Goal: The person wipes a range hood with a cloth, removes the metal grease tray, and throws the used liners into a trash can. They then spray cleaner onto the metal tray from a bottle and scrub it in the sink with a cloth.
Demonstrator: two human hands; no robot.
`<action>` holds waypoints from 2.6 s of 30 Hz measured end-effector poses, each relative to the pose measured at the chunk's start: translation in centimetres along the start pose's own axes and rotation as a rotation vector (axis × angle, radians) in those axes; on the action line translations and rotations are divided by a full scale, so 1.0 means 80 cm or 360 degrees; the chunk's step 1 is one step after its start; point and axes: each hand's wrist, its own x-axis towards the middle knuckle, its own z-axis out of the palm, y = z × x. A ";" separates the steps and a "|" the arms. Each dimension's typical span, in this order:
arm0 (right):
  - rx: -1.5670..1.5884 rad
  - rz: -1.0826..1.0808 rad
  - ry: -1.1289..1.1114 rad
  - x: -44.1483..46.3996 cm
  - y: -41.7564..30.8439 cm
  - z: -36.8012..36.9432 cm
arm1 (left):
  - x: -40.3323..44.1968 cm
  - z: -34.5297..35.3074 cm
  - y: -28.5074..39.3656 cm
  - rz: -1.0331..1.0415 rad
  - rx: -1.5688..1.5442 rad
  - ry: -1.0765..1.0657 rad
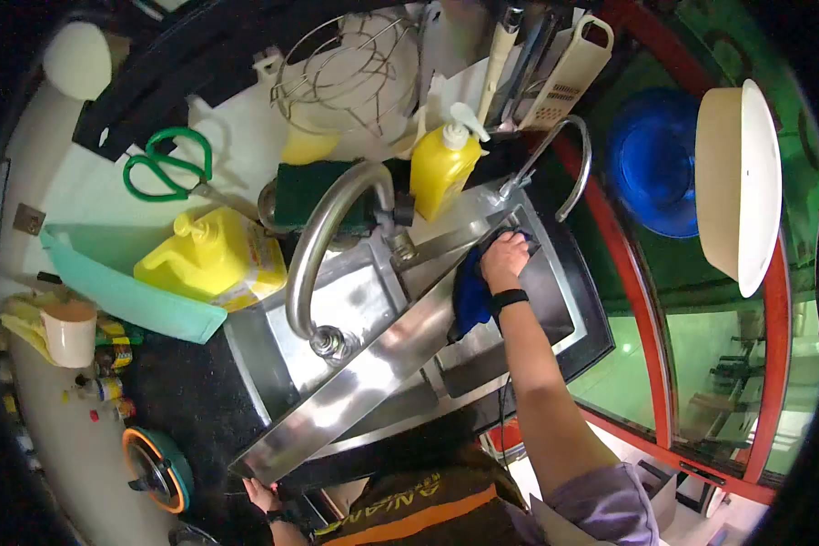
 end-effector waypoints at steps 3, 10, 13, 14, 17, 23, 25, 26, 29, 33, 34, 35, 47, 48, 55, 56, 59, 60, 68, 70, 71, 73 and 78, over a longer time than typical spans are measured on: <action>0.0105 0.0055 0.0023 -0.037 -0.006 0.011 | -0.004 -0.005 -0.001 0.0057 -0.0100 -0.0143; 0.0361 -0.0640 0.0019 -0.265 -0.064 -0.029 | -0.040 0.024 0.041 0.0086 -0.0014 -0.0106; 0.0473 -0.0915 -0.0078 -0.360 -0.096 -0.044 | -0.018 0.006 0.017 0.0162 0.0003 -0.0203; 0.0470 -0.1018 -0.0105 -0.388 -0.105 -0.043 | -0.030 -0.005 0.021 0.0103 -0.0046 -0.0160; 0.0563 -0.1292 -0.0181 -0.461 -0.124 -0.054 | -0.024 0.007 0.021 0.0068 0.0064 -0.0176; 0.1190 -0.1799 -0.0195 -0.448 -0.114 -0.032 | -0.021 0.002 0.014 0.0007 -0.0197 -0.0176; 0.1273 -0.1903 -0.0261 -0.432 -0.102 -0.080 | -0.029 -0.004 0.028 -0.0030 -0.0157 -0.0222; 0.1301 -0.1936 -0.0277 -0.426 -0.098 -0.109 | -0.029 -0.007 0.029 -0.0126 -0.0160 -0.0221; 0.1487 -0.1991 -0.0285 -0.423 -0.097 -0.199 | -0.036 -0.021 0.044 -0.0266 -0.0404 -0.0385; 0.1645 -0.2196 0.0019 -0.424 -0.118 -0.295 | -0.051 -0.023 0.057 -0.0063 -0.0817 -0.0354; 0.1650 -0.2245 -0.0042 -0.425 -0.124 -0.312 | -0.053 -0.019 0.064 0.0047 -0.0910 -0.0376; 0.1652 -0.2287 -0.0102 -0.428 -0.130 -0.326 | -0.052 -0.016 0.074 0.0156 -0.0999 -0.0403; 0.1264 -0.2312 -0.0292 -0.463 -0.154 -0.282 | -0.018 0.036 0.224 0.0643 -0.0934 -0.0278; 0.1158 -0.2316 -0.0285 -0.459 -0.147 -0.292 | -0.021 0.041 0.241 0.0689 -0.0881 -0.0246; 0.0547 -0.1850 0.0324 -0.437 -0.119 -0.293 | -0.092 0.057 0.383 0.1085 -0.0635 -0.0414; 0.0561 -0.1902 0.0389 -0.425 -0.118 -0.294 | -0.094 0.061 0.387 0.1100 -0.0632 -0.0445; 0.0677 -0.2074 0.0317 -0.407 -0.110 -0.306 | -0.106 0.064 0.398 0.1177 -0.0596 -0.0434; 0.0683 -0.2165 0.0444 -0.406 -0.104 -0.313 | -0.110 0.061 0.404 0.1273 -0.0574 -0.0468; 0.0853 -0.2191 0.0844 -0.473 -0.063 -0.455 | -0.157 -0.014 0.582 0.1863 -0.0301 -0.0118; 0.0845 -0.2148 0.0908 -0.496 -0.056 -0.493 | -0.160 -0.052 0.637 0.2614 0.0812 0.0503; 0.0956 -0.2181 0.0959 -0.506 -0.054 -0.511 | -0.124 -0.083 0.675 0.3005 0.1265 0.1093; 0.1054 -0.2193 0.1100 -0.526 -0.053 -0.543 | -0.137 -0.102 0.737 0.3274 0.1264 0.1140; 0.1005 -0.2022 0.1310 -0.557 -0.054 -0.623 | -0.230 -0.097 0.810 0.2521 -0.0518 -0.0940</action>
